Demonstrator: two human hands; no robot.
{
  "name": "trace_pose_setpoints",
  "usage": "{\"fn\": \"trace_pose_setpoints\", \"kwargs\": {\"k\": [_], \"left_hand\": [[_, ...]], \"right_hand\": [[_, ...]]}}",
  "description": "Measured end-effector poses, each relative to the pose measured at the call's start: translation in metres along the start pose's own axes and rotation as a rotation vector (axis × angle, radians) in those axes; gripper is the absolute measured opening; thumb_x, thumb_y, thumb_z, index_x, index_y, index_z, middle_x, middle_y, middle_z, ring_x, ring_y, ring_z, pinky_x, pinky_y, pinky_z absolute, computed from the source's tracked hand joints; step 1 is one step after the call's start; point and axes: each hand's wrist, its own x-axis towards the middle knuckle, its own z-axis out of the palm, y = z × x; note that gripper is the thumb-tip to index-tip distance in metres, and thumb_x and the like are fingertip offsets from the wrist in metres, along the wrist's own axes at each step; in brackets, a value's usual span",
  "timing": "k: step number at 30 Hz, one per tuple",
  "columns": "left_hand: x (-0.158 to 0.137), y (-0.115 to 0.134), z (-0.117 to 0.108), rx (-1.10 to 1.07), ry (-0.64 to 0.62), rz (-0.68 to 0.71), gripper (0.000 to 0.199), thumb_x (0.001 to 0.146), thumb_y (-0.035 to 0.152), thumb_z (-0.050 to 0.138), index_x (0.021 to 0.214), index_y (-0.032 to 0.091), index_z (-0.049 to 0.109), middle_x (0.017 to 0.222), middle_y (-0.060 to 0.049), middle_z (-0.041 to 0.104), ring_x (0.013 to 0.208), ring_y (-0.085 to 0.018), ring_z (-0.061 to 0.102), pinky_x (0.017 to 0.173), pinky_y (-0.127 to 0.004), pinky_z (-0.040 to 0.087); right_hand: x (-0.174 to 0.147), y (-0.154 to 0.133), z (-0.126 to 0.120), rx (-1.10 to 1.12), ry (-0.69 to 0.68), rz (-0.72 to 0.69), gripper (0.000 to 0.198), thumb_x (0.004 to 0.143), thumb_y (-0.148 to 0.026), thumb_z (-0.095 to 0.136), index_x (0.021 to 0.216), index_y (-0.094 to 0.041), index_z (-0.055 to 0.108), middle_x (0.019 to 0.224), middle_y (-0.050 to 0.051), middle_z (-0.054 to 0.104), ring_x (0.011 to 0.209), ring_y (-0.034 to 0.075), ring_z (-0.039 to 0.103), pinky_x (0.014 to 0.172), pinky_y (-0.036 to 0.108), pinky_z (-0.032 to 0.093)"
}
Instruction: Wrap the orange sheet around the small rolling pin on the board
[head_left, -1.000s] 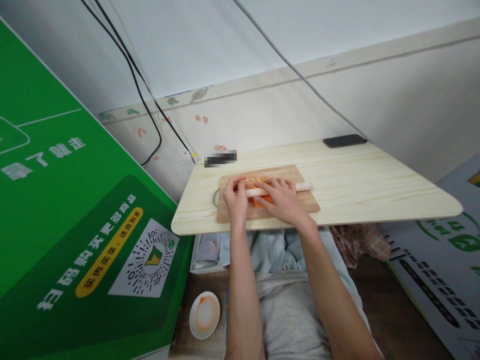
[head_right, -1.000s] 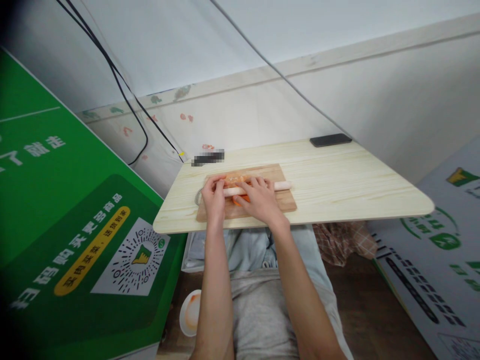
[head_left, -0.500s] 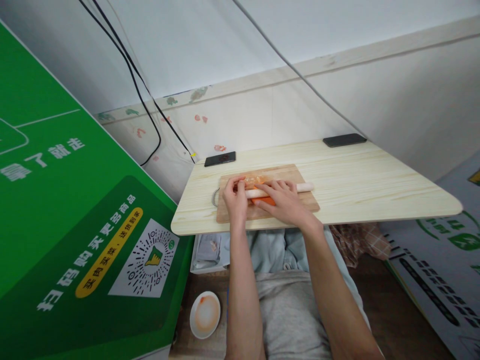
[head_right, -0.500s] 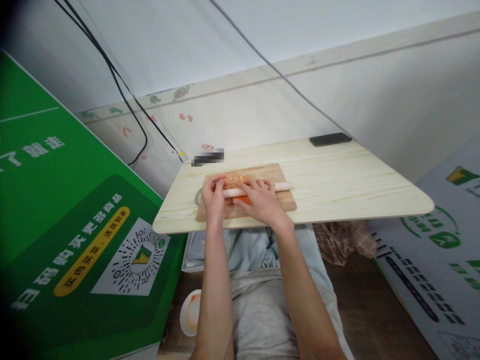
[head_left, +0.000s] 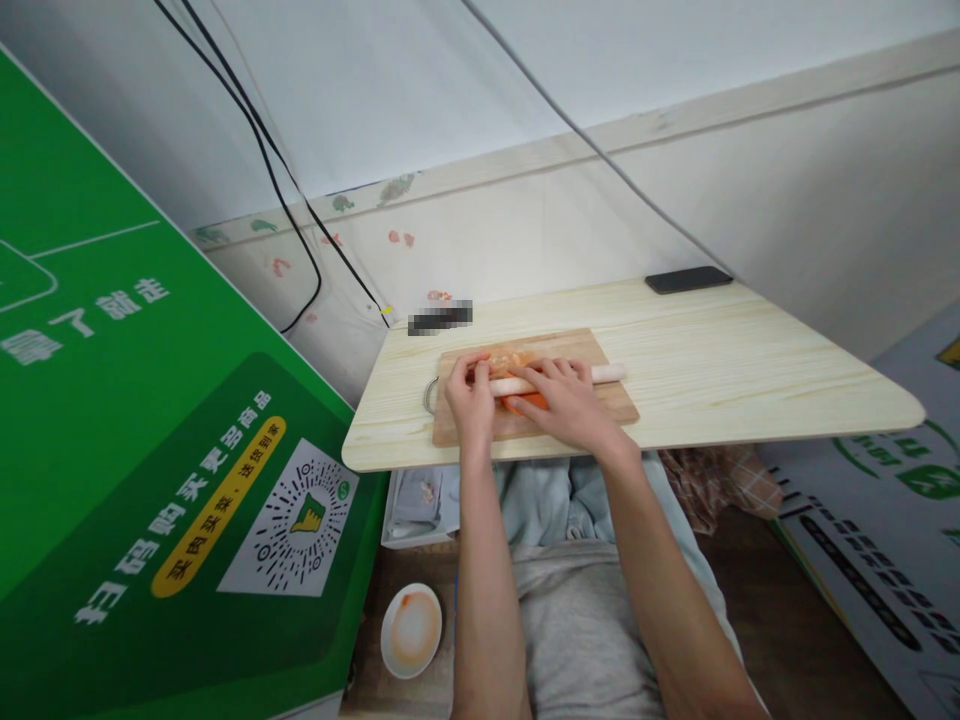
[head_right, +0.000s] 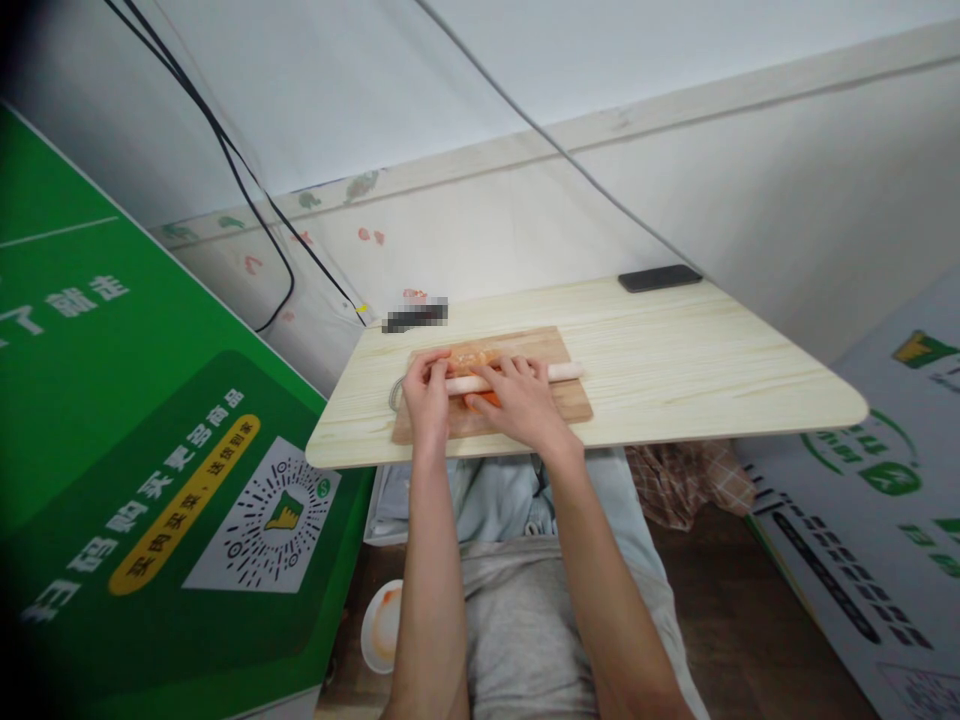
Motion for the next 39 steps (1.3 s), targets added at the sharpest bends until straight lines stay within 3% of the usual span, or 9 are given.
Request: {"fn": "trace_pose_setpoints", "kwargs": {"k": [4,17,28,34,39], "left_hand": [[0.0002,-0.0009,-0.0002,-0.006,-0.010,-0.003,0.016,0.093,0.026,0.063,0.094,0.021,0.078,0.093,-0.004,0.079,0.085,-0.019,0.073,0.084,-0.031,0.060],[0.0009,-0.0008,-0.0005,0.024,-0.013,0.006,0.016,0.093,0.025,0.063,0.096,0.021,0.078,0.098,-0.005,0.081,0.089,-0.019,0.075,0.086,-0.031,0.060],[0.0009,-0.0022,-0.0004,-0.002,-0.013,-0.008,0.017,0.094,0.027,0.062,0.096,0.020,0.078,0.096,-0.005,0.079,0.087,-0.019,0.074,0.085,-0.031,0.060],[0.0007,-0.0009,-0.0010,0.016,-0.019,0.012,0.017,0.094,0.027,0.063,0.096,0.020,0.079,0.098,-0.005,0.080,0.088,-0.020,0.073,0.086,-0.032,0.060],[0.0020,-0.0021,-0.0006,0.018,-0.013,0.006,0.017,0.093,0.026,0.062,0.095,0.021,0.078,0.096,-0.005,0.080,0.088,-0.019,0.073,0.085,-0.031,0.059]], "right_hand": [[-0.0013,0.0038,0.0014,0.022,-0.012,-0.016,0.050,0.113,-0.050,0.055,0.156,-0.027,0.067,0.150,0.015,0.070,0.141,0.038,0.056,0.119,0.057,0.035],[0.0042,-0.0009,0.0061,-0.029,0.080,0.015,0.043,0.111,-0.049,0.057,0.142,-0.026,0.076,0.137,0.015,0.073,0.128,0.038,0.059,0.110,0.053,0.038],[-0.0014,0.0043,0.0021,0.019,0.004,-0.019,0.051,0.113,-0.051,0.056,0.155,-0.026,0.068,0.147,0.016,0.070,0.139,0.038,0.057,0.120,0.056,0.034],[0.0034,0.0023,0.0048,-0.006,0.035,0.021,0.049,0.111,-0.051,0.056,0.148,-0.025,0.073,0.140,0.016,0.072,0.132,0.039,0.059,0.115,0.057,0.037],[0.0055,0.0012,0.0070,0.000,0.073,0.016,0.046,0.110,-0.049,0.057,0.145,-0.025,0.075,0.147,0.016,0.070,0.133,0.039,0.058,0.113,0.057,0.037]]}}
